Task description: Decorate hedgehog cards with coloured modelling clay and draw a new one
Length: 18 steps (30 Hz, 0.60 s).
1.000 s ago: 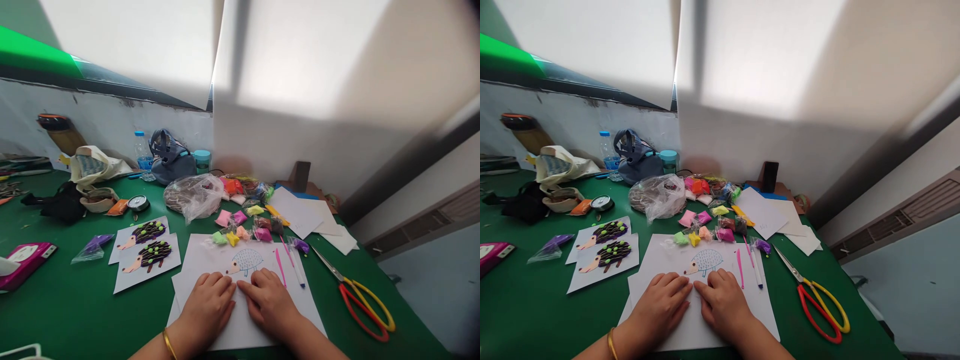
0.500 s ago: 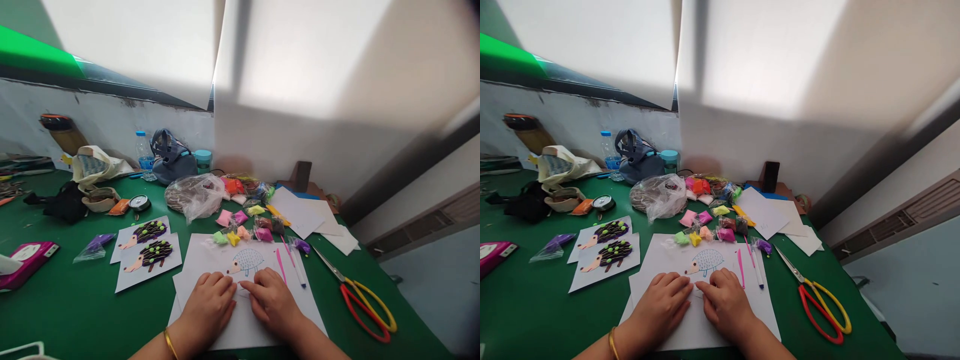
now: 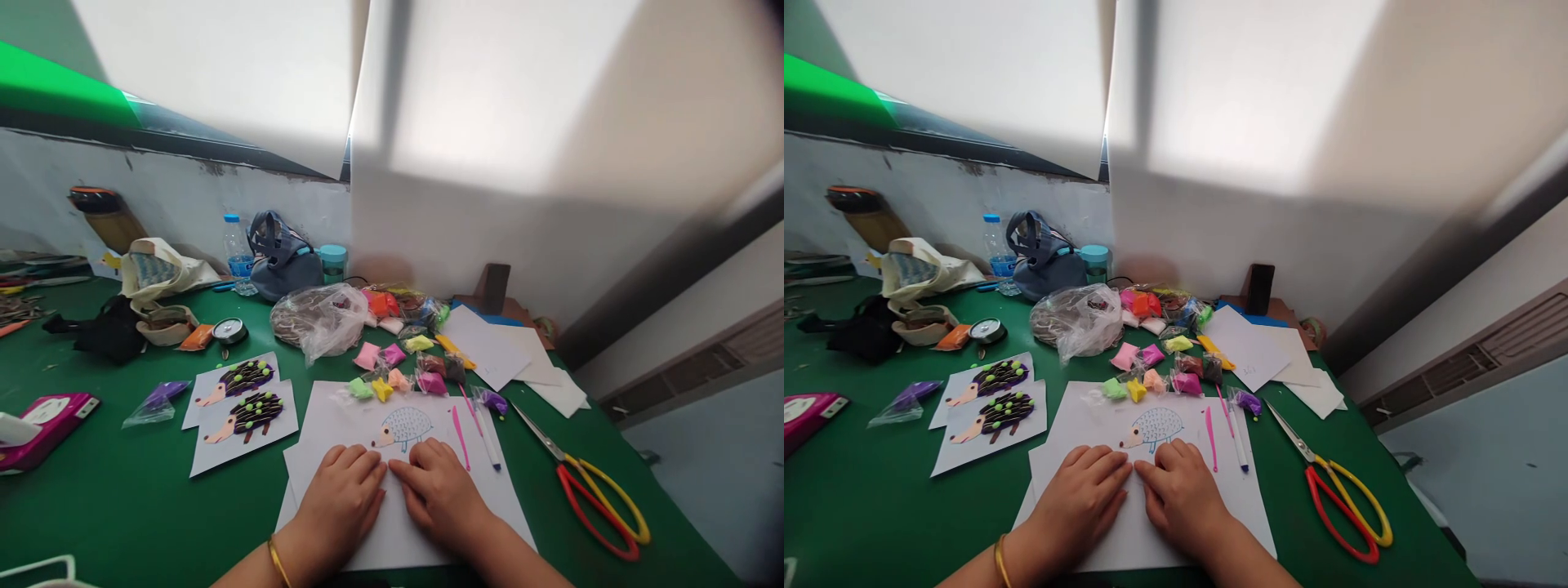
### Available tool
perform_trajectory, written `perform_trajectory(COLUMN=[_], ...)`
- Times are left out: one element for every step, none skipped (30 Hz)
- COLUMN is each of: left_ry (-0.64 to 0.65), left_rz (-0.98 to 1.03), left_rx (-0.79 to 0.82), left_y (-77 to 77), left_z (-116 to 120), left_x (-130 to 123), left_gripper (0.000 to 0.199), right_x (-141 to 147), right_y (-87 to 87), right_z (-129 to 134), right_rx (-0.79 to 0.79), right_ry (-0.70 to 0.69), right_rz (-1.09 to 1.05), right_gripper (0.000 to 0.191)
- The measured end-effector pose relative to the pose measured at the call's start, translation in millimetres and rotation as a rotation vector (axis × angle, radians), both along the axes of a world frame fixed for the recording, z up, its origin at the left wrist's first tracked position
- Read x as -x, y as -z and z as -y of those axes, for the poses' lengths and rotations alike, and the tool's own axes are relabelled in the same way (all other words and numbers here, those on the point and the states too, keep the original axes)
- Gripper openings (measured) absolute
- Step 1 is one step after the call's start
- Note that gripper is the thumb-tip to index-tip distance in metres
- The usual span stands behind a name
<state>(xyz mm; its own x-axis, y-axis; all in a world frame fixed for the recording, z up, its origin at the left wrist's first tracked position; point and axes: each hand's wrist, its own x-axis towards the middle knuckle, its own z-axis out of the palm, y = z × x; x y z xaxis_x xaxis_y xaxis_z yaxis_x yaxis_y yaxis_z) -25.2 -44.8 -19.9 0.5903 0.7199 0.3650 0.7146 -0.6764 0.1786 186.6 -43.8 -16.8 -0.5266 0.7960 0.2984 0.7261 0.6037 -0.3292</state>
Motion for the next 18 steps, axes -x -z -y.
perform_trajectory(left_ry=[0.002,0.004,0.006,0.007,0.010,0.012,0.013,0.014,0.015,0.016,0.016,0.016,0.017,0.018,0.019,0.018,0.016,0.015], left_rz=[0.013,0.029,0.044,0.057,0.066,0.071,0.071,0.070,0.070,0.071,0.073,0.076,0.078,0.081,0.084,0.088,0.091,0.093], left_rx=[-0.018,-0.038,-0.057,-0.073,-0.084,-0.091,-0.091,-0.091,-0.091,-0.092,-0.094,-0.096,-0.095,-0.095,-0.094,-0.094,-0.094,-0.094], left_y=[1.0,2.2,3.4,4.4,5.2,5.7,5.9,5.9,5.8,5.7,5.7,5.7,5.9,6.1,6.3,6.4,6.4,6.2], left_z=[-0.1,-0.3,-0.6,-0.9,-1.1,-1.4,-1.5,-1.5,-1.5,-1.4,-1.3,-1.3,-1.4,-1.5,-1.8,-2.1,-2.4,-2.8], left_x=[0.1,0.2,0.2,0.2,0.1,-0.1,-0.2,-0.3,-0.4,-0.3,-0.2,-0.1,0.0,0.1,0.1,0.0,-0.1,-0.2], left_gripper=[0.024,0.022,0.021,0.019,0.018,0.017,0.017,0.016,0.015,0.015,0.015,0.016,0.016,0.016,0.016,0.016,0.016,0.016], right_x=[-0.4,-1.1,-2.0,-2.8,-3.5,-4.1,-4.4,-4.5,-4.5,-4.4,-4.2,-4.0,-3.8,-3.6,-3.4,-3.3,-3.1,-3.1], right_y=[-0.3,-0.7,-1.3,-2.0,-2.8,-3.6,-4.4,-5.1,-5.7,-6.1,-6.3,-6.2,-5.8,-5.0,-4.1,-3.0,-1.9,-0.8], right_z=[-0.4,-1.1,-1.9,-3.1,-4.6,-6.4,-8.4,-10.5,-12.7,-14.5,-16.0,-16.9,-17.1,-16.7,-15.8,-14.5,-13.0,-11.7], right_rx=[-0.005,-0.011,-0.017,-0.025,-0.031,-0.036,-0.038,-0.039,-0.038,-0.036,-0.035,-0.035,-0.034,-0.033,-0.031,-0.030,-0.030,-0.031], right_ry=[0.000,0.000,0.001,0.002,0.000,-0.002,-0.005,-0.007,-0.007,-0.007,-0.007,-0.010,-0.017,-0.024,-0.034,-0.044,-0.052,-0.058], right_rz=[-0.005,-0.014,-0.024,-0.034,-0.040,-0.042,-0.043,-0.043,-0.044,-0.048,-0.053,-0.058,-0.060,-0.059,-0.053,-0.043,-0.030,-0.018], right_gripper=[0.031,0.031,0.031,0.033,0.035,0.036,0.037,0.036,0.036,0.034,0.033,0.032,0.030,0.030,0.029,0.029,0.029,0.029])
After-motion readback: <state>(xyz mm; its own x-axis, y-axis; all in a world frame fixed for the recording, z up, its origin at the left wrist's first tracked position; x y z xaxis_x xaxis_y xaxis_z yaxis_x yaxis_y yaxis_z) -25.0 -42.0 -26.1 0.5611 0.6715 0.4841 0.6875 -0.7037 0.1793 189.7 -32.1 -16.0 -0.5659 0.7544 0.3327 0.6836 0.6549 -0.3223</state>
